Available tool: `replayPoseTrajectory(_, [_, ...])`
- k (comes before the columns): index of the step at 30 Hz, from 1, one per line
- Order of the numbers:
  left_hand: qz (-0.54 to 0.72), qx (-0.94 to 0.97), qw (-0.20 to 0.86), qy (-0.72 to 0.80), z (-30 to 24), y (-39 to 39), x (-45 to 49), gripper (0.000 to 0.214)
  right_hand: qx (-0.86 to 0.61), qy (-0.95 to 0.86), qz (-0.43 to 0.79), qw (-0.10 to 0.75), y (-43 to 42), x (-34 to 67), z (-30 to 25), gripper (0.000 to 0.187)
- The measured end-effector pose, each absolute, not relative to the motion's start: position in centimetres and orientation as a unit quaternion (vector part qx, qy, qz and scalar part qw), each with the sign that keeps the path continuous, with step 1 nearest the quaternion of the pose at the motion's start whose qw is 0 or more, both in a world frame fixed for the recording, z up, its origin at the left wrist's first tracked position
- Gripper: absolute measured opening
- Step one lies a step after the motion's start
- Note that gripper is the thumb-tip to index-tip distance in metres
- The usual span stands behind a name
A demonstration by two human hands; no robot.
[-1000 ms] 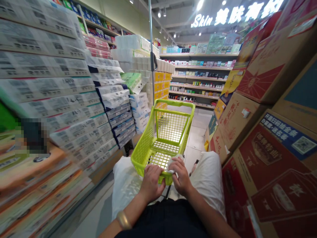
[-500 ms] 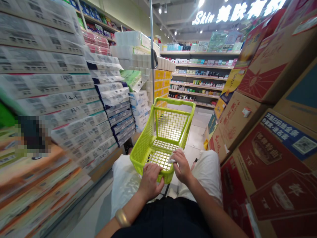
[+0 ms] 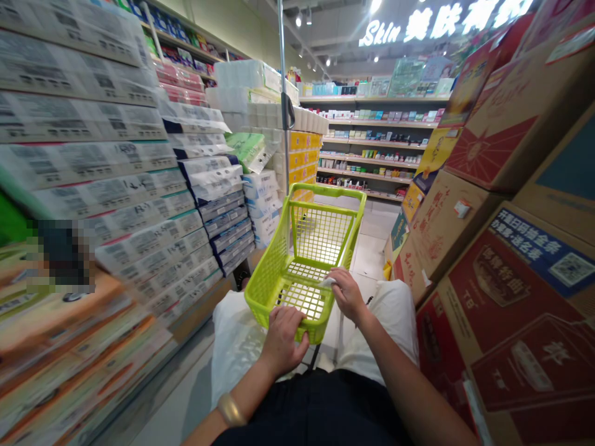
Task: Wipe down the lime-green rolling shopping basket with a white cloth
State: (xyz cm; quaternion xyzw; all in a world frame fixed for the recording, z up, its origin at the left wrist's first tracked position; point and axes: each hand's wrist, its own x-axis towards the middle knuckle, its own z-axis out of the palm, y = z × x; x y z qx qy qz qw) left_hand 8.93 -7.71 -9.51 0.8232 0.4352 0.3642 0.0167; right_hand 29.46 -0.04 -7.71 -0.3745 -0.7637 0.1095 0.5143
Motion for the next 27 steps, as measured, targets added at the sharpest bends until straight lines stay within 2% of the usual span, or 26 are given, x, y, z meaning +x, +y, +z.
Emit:
replayPoseTrajectory(9, [0.362,0.823,0.011,0.438,-9.5,-8.1,8.7,0.008,-0.335,-0.809,0.096,0.473,-6.7,26.9,-9.6,0.020])
replayPoseTrajectory(14, [0.359,0.822,0.017,0.442,-9.4,-8.3,8.7,0.012,-0.317,-0.843,0.075,0.428,-5.0,28.2,-8.4,0.018])
replayPoseTrajectory(20, [0.368,0.822,0.016,0.434,-9.4,-8.0,8.7,0.014,-0.372,-0.794,0.078,0.475,-0.8,29.2,-7.6,0.018])
replayPoseTrajectory(23, [0.365,0.822,0.017,0.436,-9.6,-7.8,8.6,0.013,-0.374,-0.776,0.086,0.501,-2.1,28.2,-8.2,0.018])
replayPoseTrajectory(27, [0.360,0.825,0.009,0.436,-9.8,-7.7,8.4,0.007,-0.341,-0.807,0.096,0.473,-6.1,26.5,-9.0,0.018])
